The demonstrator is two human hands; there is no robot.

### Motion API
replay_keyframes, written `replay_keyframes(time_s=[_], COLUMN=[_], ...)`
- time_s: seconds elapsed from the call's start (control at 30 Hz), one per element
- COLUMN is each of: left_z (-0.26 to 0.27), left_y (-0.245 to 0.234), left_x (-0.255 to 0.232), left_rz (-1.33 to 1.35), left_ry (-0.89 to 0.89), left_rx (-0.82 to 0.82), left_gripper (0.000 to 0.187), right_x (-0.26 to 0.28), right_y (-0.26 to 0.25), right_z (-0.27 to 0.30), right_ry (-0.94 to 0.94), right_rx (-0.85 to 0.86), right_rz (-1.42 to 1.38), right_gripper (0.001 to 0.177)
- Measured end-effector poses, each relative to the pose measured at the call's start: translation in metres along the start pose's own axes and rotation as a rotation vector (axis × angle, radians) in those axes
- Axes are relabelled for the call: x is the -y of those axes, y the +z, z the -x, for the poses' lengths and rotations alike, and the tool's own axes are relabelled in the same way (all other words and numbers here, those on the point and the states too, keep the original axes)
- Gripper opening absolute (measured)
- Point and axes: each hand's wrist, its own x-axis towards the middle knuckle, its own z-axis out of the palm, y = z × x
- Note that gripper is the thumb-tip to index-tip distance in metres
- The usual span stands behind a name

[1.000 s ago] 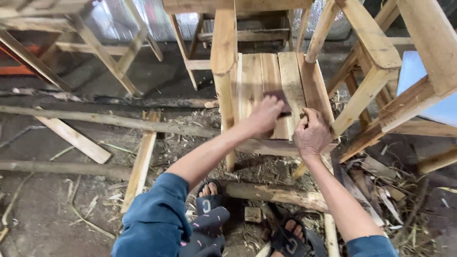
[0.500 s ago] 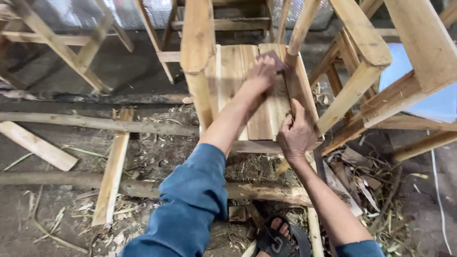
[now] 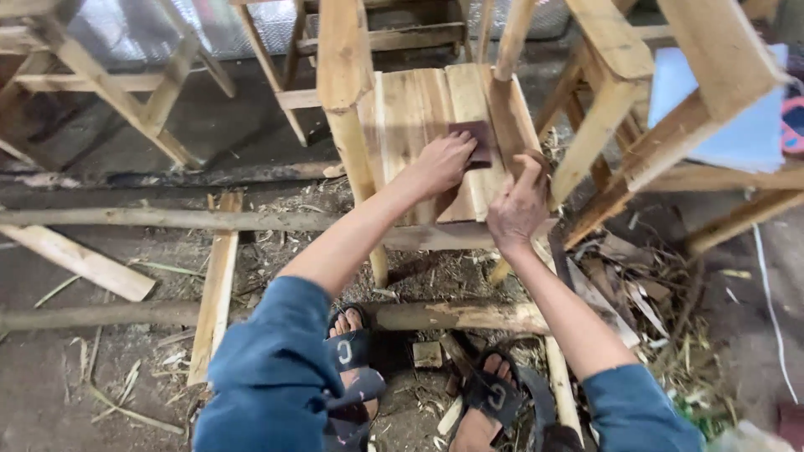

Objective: The person sands the surface of a wooden stool using a sanding block. They then use a chisel to scrape and smooth the wood, alternating between sanding and chiseling to refine the surface.

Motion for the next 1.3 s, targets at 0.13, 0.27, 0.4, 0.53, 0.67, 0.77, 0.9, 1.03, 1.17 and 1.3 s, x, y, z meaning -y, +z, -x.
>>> replay_keyframes(time_s=[0.13,0.27,0.4,0.53,0.67,0.77,0.9,1.03,1.17,1.3], left_z=[0.039,0.08,0.098,0.088,0.081,0.083,0.082,0.083,0.08,0.082], left_y=[-0.021,-0.073,-0.12,-0.071,-0.032,-0.064,-0.053,-0.062,-0.054,-0.052], left_x=[-0.031,-0.07,-0.089,-0.063,-0.046,-0.057,-0.051,-0.059,-0.062,-0.063], left_rz=[0.008,0.063,0.239,0.354,0.555,0.654,0.546,0.518,0.376,0.208], left_ry=[0.077,0.088,-0.002,-0.052,-0.194,-0.22,-0.218,-0.304,-0.33,-0.31], left_rx=[-0.018,0.057,0.105,0.027,-0.11,-0.204,-0.241,-0.116,-0.032,-0.047], left_gripper=[0.038,0.04,0.042,0.043,0.045,0.06,0.092,0.096,0.072,0.068], right_x=[-0.015,-0.01,0.002,0.028,0.041,0.0,-0.001,-0.001,0.0,0.005], right_y=[0.012,0.004,-0.005,-0.032,-0.057,-0.026,-0.045,-0.074,-0.065,-0.03], right_z=[0.007,0.007,0.001,-0.009,-0.018,-0.007,-0.012,-0.006,-0.004,-0.018], right_ry=[-0.005,-0.035,-0.001,0.026,0.021,-0.191,-0.373,-0.542,-0.697,-0.743], right_rx=[-0.03,0.026,0.122,0.237,0.666,0.708,0.597,0.525,0.531,0.489], right_rz=[-0.022,0.018,-0.016,-0.051,-0.438,-0.352,-0.358,0.038,0.221,0.333], right_gripper=[0.028,0.026,0.025,0.028,0.051,0.048,0.03,0.035,0.03,0.043])
